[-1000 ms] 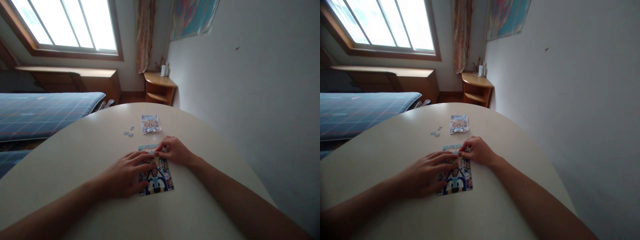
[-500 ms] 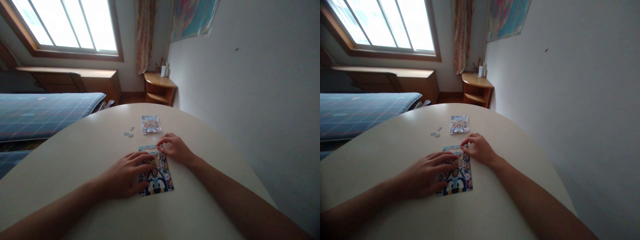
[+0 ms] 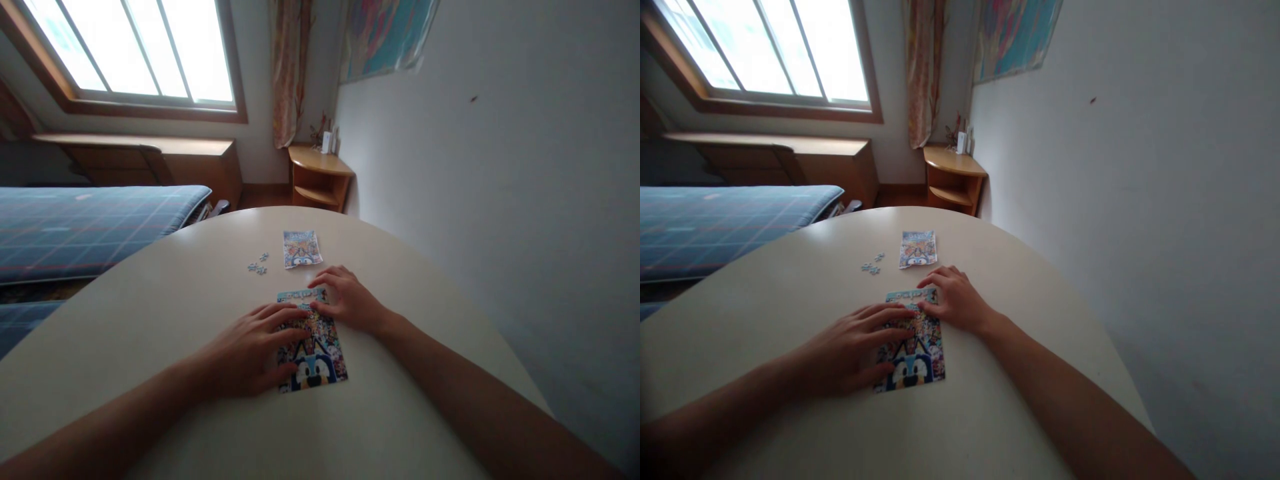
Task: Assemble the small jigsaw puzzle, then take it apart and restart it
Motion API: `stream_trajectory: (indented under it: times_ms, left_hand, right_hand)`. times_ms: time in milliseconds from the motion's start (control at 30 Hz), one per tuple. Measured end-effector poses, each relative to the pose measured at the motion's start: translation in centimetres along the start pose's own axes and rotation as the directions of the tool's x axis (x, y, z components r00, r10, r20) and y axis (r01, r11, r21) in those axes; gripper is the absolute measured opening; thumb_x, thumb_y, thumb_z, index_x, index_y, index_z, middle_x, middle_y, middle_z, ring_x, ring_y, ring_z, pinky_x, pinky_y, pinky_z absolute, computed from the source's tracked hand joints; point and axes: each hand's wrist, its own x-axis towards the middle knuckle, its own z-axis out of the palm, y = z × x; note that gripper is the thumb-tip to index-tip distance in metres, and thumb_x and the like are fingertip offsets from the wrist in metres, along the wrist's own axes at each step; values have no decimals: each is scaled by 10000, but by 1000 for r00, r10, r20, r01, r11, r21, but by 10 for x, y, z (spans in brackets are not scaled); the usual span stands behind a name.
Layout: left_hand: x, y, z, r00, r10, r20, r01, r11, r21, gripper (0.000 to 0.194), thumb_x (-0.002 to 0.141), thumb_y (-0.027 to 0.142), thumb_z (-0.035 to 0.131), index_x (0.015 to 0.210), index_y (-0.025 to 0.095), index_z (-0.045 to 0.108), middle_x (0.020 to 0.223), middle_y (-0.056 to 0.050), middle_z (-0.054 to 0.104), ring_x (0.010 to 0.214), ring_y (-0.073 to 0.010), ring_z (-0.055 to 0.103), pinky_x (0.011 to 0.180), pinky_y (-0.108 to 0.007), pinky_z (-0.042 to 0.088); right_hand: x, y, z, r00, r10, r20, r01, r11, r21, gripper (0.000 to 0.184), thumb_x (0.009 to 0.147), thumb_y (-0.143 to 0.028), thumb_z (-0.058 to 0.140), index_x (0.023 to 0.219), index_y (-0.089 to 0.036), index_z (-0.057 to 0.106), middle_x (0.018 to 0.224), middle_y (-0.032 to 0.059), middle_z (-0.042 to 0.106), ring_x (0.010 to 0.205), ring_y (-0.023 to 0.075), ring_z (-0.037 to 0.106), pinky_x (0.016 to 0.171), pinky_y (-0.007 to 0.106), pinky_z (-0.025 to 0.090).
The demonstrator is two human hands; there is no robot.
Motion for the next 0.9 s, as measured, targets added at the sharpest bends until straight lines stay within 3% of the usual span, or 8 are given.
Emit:
stream_trajectory:
  times_ms: [167,267,367,467,567,667,800,900]
  left_hand:
    - [1,1,-2,999,31,-30,-32,999,-32,465,858,333,625,1316,290,563,1453,-55,520,1310,-301,489,1084,-508,431]
    - [3,-6,-3,993,-9,-118,3,999,-53,386,908,311,568,1294,292,577,1355,-48,604,1241,-249,551,1049,-460,469]
    - [3,-27,-2,938,-207,-279,213,977,-8,314,957,310,493,1246,270,609,1306,-61,637,1193,-248,585,1014,-481,492]
    - [1,-54,-1,851,-383,-359,430,901,57,433,953,364,489,1367,245,530,1477,-93,499,1326,-294,485,1077,-529,430]
    - [0,-75,1,834,-456,-312,502,860,86,568,958,415,464,1490,233,386,1577,-98,357,1438,-290,347,1149,-512,340]
    - [2,-83,0,852,-480,-212,511,850,130,626,972,470,415,1541,242,290,1609,-84,287,1471,-297,277,1171,-527,279]
    - [4,-79,-3,879,-458,-135,476,862,175,580,977,469,385,1515,253,359,1592,-39,329,1480,-305,248,1175,-548,252]
    - [3,-74,-6,905,-400,-145,420,894,153,542,973,451,405,1466,228,442,1546,-44,419,1446,-289,334,1168,-514,296]
  right_hand:
    - [0,0,0,999,-6,46,6,1000,-11,312,800,-310,747,1090,-225,669,1057,66,690,1061,254,574,963,423,406]
    - [1,1,0,998,-27,54,27,1000,1,292,806,-300,737,1078,-218,669,1006,58,700,1014,241,586,939,412,411]
    - [1,2,0,999,-12,32,11,1000,29,251,827,-276,710,1065,-211,669,996,65,697,990,234,588,923,411,420]
    - [2,3,1,999,33,-11,-32,998,54,221,839,-227,680,1058,-203,668,990,70,687,972,226,588,911,405,434]
    - [3,2,3,998,50,-31,-48,997,67,212,840,-202,668,1051,-198,670,994,68,686,979,223,588,914,400,436]
    - [5,0,5,998,52,-27,-50,996,70,195,834,-195,670,1029,-190,681,972,67,690,961,218,591,897,390,442]
    - [6,-1,5,997,66,-42,-62,995,81,185,840,-204,664,1022,-186,693,943,69,690,917,209,591,852,371,457]
    - [5,-1,4,998,43,-38,-39,996,83,177,847,-197,658,1020,-188,695,957,72,698,935,211,590,869,380,455]
